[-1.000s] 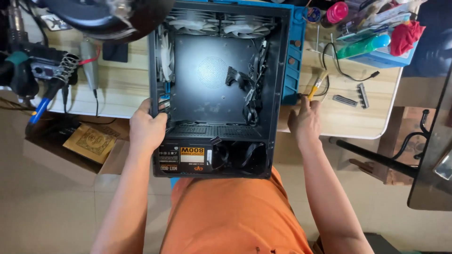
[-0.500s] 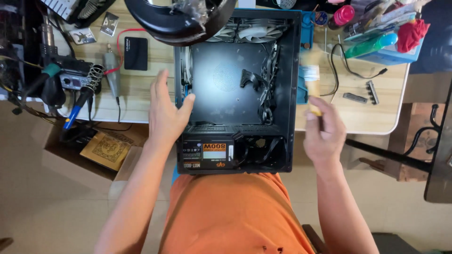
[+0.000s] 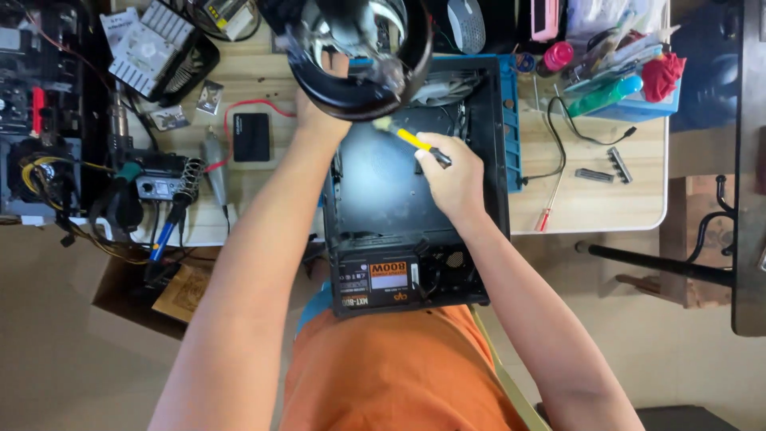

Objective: Cleaning the interior of a computer case using a small brush to remove dust.

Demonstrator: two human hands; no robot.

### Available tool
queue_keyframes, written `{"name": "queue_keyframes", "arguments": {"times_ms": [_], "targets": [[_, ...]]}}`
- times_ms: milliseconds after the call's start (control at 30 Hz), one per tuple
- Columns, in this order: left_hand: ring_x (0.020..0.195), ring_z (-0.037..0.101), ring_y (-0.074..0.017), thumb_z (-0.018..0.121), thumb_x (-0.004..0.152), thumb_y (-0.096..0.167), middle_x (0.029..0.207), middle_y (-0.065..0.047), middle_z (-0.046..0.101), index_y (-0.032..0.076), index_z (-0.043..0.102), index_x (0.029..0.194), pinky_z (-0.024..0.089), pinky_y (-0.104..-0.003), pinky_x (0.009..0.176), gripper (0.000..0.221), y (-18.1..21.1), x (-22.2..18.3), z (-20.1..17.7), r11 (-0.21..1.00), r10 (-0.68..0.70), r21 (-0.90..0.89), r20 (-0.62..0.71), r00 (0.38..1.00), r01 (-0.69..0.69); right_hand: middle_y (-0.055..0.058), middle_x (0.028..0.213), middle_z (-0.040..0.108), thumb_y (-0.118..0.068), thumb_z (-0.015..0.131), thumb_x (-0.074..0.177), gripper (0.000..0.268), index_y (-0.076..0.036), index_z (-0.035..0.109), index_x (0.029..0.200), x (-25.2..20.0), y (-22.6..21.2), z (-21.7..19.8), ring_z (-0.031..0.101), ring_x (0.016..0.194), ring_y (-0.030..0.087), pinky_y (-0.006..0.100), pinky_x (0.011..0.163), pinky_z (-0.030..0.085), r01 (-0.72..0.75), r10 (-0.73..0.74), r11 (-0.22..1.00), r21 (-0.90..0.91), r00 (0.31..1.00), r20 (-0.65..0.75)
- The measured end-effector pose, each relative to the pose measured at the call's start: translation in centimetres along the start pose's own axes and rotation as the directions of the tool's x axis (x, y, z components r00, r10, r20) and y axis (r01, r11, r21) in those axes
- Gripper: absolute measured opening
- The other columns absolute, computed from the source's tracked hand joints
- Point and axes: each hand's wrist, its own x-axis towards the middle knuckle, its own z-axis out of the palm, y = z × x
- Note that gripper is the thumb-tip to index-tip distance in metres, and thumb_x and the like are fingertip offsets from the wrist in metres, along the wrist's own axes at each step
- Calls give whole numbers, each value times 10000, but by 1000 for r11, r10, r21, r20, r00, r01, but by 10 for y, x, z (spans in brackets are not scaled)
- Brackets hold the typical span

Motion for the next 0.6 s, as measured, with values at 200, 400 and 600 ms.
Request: {"name": "queue_keyframes", "arguments": {"times_ms": [200,400,600], "targets": [[1267,733,-327,555,959,628,1341,-115,803,133,753,1298,529,-386,1100,631,52,-13,-56,452,-565,-648,324,759,613,52,1132,748,-174,713,1052,190,-153,809,1215,39,24,35,735,1046,254,391,873,581,301,-305,925,-233,952,18],[1346,714,-314,887,896,307,1471,-145,730,14,111,1730,545,-290,1152,1176,15,5,0,709,-480,-464,234,845,531,120,706,697,-338,694,1017,444,-46,589,699,53,33,56,678,664,336,481,616,494,200,-196,964,-177,980,41],[1433,411,-626,576,1019,283,1529,-229,594,139,593,1545,508,-645,1122,546,15,-2,3,981,-35,-193,-41,999,27,83,902,763,-130,722,1009,53,-144,773,1016,27,16,38,751,818,382,492,668,623,618,-583,630,-471,776,238]]}}
